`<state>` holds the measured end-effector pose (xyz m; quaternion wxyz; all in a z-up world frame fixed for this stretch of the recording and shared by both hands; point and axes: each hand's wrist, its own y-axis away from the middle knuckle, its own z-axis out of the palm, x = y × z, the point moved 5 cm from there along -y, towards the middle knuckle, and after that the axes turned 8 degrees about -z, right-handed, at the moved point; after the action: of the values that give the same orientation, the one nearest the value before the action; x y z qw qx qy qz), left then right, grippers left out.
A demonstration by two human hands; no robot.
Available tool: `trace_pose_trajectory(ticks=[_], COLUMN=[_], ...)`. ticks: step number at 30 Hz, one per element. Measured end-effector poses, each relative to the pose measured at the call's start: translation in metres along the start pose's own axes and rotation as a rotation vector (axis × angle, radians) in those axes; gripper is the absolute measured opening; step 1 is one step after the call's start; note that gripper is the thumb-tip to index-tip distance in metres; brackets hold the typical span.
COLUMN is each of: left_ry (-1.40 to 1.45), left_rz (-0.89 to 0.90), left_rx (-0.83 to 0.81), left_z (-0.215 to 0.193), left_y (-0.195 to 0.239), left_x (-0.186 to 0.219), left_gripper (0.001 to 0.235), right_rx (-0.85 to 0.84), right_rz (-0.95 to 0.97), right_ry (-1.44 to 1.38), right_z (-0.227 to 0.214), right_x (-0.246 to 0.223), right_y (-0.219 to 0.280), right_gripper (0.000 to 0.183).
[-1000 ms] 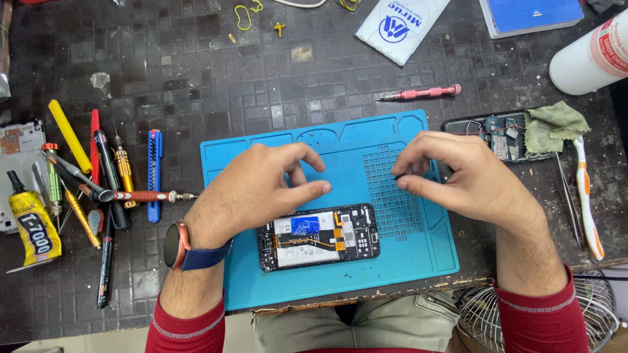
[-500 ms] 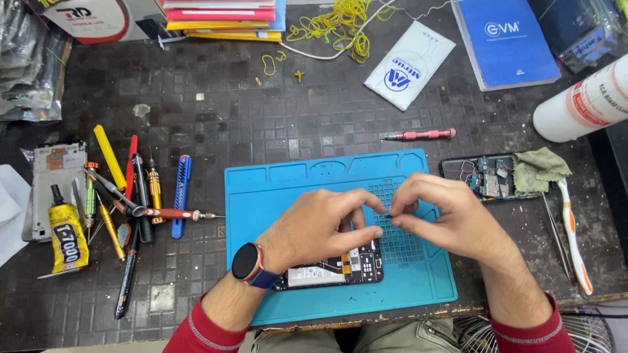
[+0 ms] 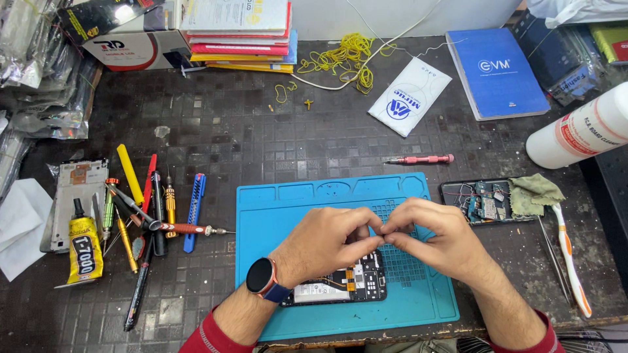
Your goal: The person cleans the internal components of a disassembled smartphone using a toothbrush and wipes the screen with a cloth. They then reposition internal parts and reconnect a ribbon cable before placing the motherboard back into the chassis.
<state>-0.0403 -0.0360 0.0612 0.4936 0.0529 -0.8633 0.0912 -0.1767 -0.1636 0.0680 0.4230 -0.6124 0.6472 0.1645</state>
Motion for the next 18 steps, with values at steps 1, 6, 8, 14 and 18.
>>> trace_pose_trajectory(ticks=[1, 6, 8, 14, 18], left_ry=[0.008, -0.025, 0.012, 0.013, 0.003], left_rz=[-0.023, -0.042, -0.043, -0.124, -0.115], left_rx=[-0.007, 0.001, 0.002, 0.013, 0.054], left_z=[0.000, 0.000, -0.001, -0.001, 0.000], left_y=[0.000, -0.001, -0.002, -0.004, -0.007], left_x=[-0.001, -0.001, -0.003, -0.007, -0.007], left_gripper=[0.017, 0.015, 0.015, 0.012, 0.011], right_rx=[0.003, -0.043, -0.015, 0.501, 0.704], right_rz=[0.030, 0.004, -0.028, 0.075, 0.430], right_ry=[0.001, 0.042, 0.114, 0.465, 0.978], right_z=[0.000, 0.003, 0.000, -0.052, -0.094], right_x=[0.000, -0.010, -0.012, 0.004, 0.021], right_y=[-0.001, -0.005, -0.003, 0.062, 0.151], right_gripper=[0.015, 0.015, 0.016, 0.009, 0.011])
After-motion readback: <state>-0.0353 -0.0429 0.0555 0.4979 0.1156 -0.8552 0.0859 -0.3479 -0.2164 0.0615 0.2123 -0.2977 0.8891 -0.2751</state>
